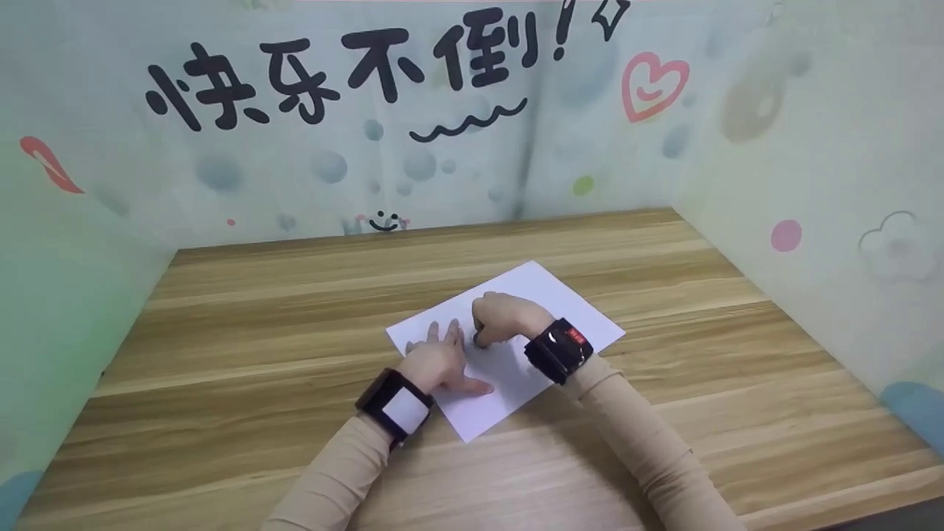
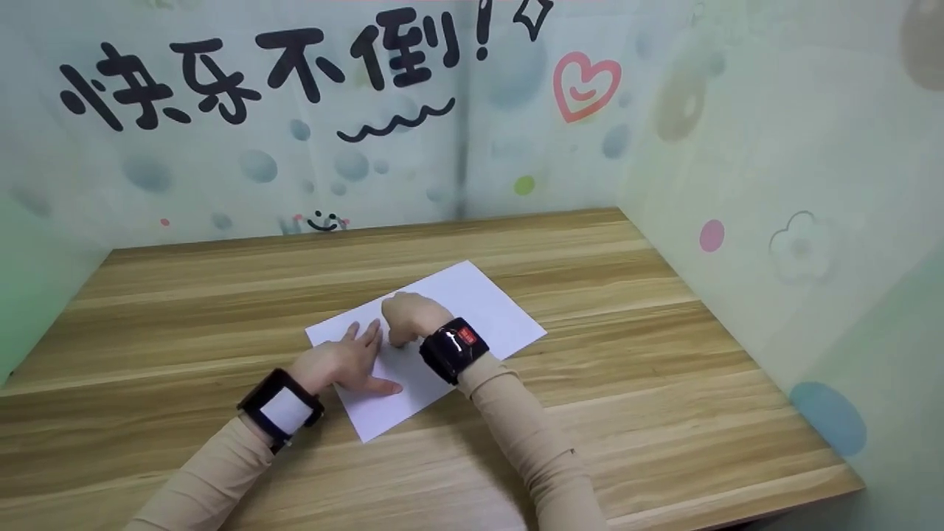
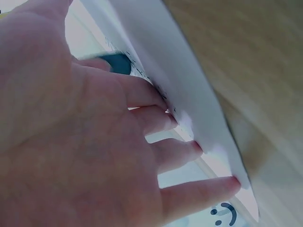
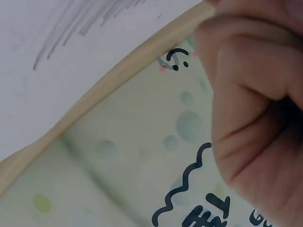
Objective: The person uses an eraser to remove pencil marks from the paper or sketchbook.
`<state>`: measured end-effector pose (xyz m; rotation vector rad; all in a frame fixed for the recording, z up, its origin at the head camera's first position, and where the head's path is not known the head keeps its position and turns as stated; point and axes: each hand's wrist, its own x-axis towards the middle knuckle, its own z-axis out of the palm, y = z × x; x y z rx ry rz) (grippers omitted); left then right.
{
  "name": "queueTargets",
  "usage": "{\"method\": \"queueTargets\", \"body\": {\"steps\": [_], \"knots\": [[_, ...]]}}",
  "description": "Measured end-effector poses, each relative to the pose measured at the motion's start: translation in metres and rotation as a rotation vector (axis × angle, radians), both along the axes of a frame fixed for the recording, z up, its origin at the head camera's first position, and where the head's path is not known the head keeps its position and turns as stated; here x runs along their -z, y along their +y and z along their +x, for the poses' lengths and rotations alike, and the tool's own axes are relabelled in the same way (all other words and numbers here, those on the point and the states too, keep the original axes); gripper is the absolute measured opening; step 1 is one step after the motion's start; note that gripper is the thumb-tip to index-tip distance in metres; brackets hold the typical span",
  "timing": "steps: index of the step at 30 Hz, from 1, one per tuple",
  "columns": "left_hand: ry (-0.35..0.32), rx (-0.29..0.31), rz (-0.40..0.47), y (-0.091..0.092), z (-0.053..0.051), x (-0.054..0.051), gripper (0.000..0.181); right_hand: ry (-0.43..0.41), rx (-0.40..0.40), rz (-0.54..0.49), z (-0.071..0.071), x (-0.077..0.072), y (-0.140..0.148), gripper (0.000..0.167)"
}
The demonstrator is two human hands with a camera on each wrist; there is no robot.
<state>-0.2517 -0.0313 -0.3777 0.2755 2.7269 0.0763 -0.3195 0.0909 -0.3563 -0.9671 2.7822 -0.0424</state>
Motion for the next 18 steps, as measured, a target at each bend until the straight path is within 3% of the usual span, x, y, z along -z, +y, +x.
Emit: {"method": "queueTargets", "body": {"steps": [3,8,11,15,18], "knots": [[-0.005,-0.002,0.01,0.003,-0.001,0.001,0.105,0.019,-0.008,-0.077,-0.001,0.005,0.002,0.011],[-0.011,-0.02,0.02,0.002,0.0,0.002,0.105,0.152,-0.042,-0.201,-0.003,0.017,-0.005,0.017],[-0.017,-0.03,0.014,0.001,0.0,0.003,0.106,0.177,-0.045,-0.157,0.0,0.017,-0.006,0.014],[-0.008,-0.028,-0.002,0.002,0.0,0.002,0.108,0.105,-0.017,-0.026,0.006,0.007,-0.004,0.01],[0.0,-0.023,-0.007,0.002,0.0,0.001,0.108,0.099,-0.027,0.005,0.009,0.004,-0.004,0.007]]}}
